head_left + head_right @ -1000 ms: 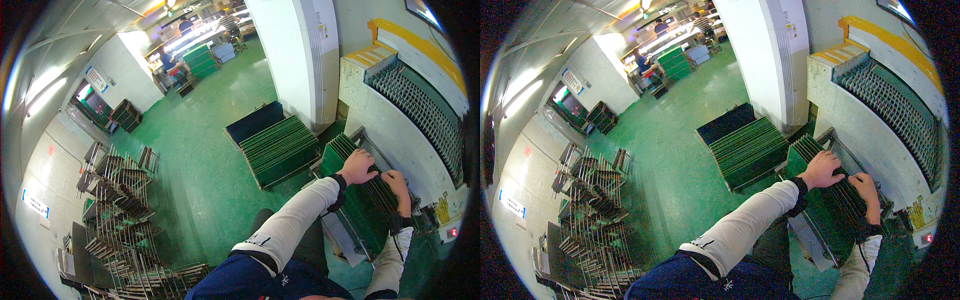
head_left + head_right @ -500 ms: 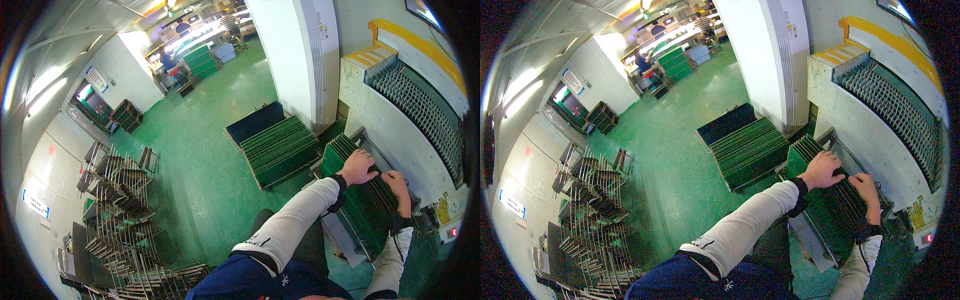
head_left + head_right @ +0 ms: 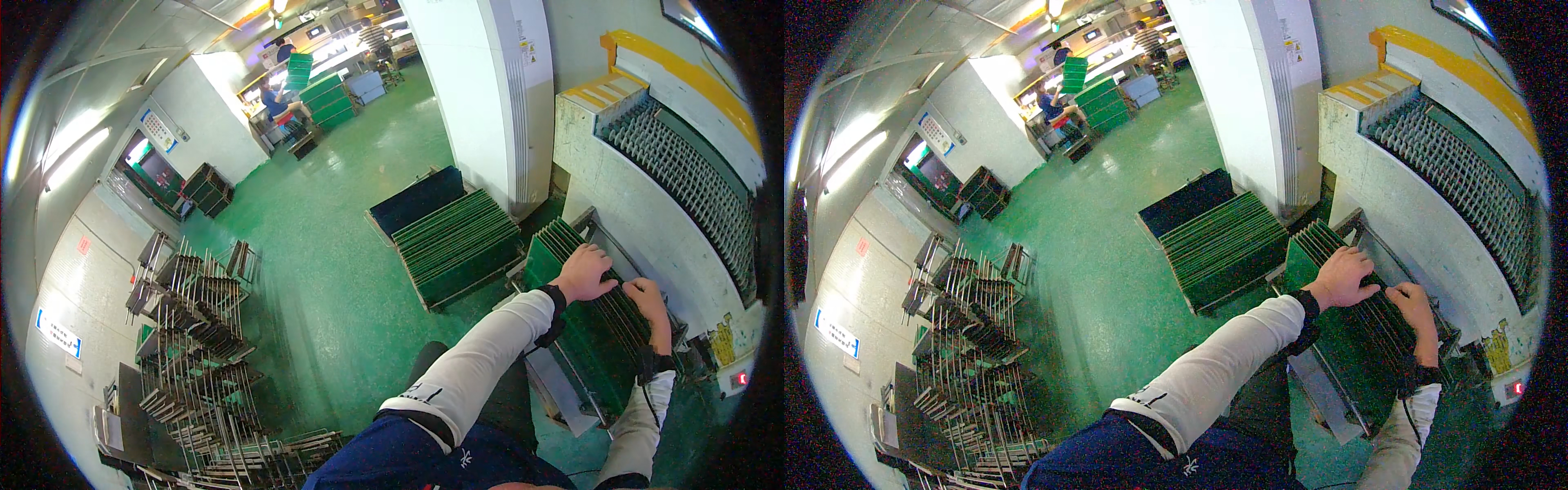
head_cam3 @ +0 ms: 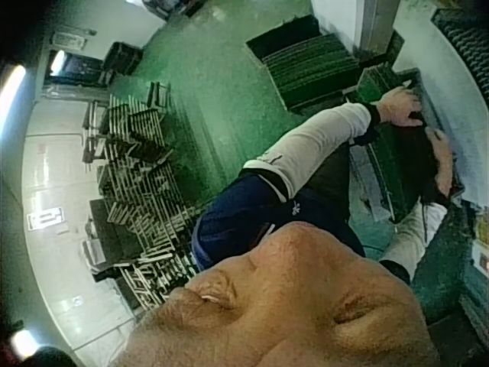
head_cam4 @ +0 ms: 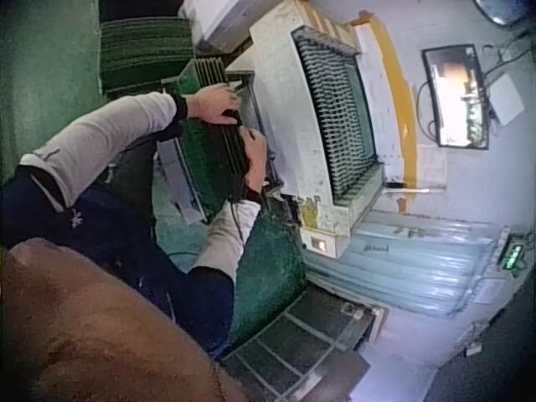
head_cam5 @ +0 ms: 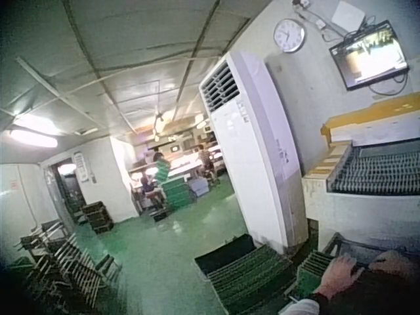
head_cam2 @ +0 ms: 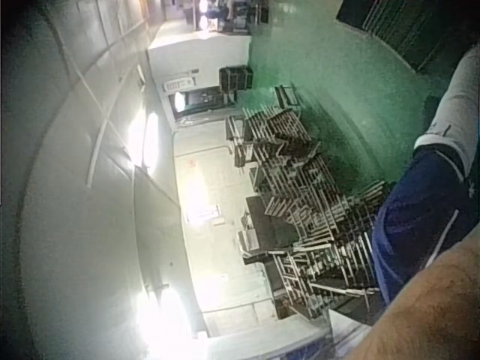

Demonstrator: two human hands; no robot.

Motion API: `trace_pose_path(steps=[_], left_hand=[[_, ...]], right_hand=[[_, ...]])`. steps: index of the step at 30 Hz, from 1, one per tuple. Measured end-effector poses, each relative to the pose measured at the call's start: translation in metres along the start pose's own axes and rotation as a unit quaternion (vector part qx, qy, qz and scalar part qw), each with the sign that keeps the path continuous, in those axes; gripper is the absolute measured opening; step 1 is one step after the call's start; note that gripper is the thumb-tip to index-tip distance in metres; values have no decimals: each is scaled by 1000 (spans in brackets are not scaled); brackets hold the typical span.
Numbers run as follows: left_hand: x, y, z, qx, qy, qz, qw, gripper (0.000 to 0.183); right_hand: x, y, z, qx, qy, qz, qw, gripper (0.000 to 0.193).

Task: Picking up green circuit boards or metal plates from a rack and placing them onto the conveyor rollers of an industrial machine.

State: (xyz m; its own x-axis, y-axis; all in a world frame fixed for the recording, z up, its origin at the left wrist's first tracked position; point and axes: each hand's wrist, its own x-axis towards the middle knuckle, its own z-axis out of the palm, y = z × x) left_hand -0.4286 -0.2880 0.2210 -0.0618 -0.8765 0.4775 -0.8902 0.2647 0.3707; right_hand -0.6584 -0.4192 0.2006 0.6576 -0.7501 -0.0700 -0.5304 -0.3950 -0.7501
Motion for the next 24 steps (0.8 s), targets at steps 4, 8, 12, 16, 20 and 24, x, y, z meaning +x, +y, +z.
trace_pose_path(steps=[4,8,12,16,20,24], left_hand=[[-1,0,2,5,15,3,1000,43],[0,0,2,3,9,4,1000,42],[0,0,0,7,9,3,1000,42],[0,0,0,3,11,8,1000,42],[0,1,0,4,10,3,1000,42],[0,0,0,3,5,1,1000,42]], right_hand=[[1,2,2,6,3,-12,1000,32],[1,4,1,22,4,-11,1000,33],[-2,-3,1,9,7,-7,1000,34],[-4,-7,-1,-4,8,0,1000,35],[-4,-9,-1,-11,6,3,1000,36],[-5,-11,-1,-2,5,1,1000,35]])
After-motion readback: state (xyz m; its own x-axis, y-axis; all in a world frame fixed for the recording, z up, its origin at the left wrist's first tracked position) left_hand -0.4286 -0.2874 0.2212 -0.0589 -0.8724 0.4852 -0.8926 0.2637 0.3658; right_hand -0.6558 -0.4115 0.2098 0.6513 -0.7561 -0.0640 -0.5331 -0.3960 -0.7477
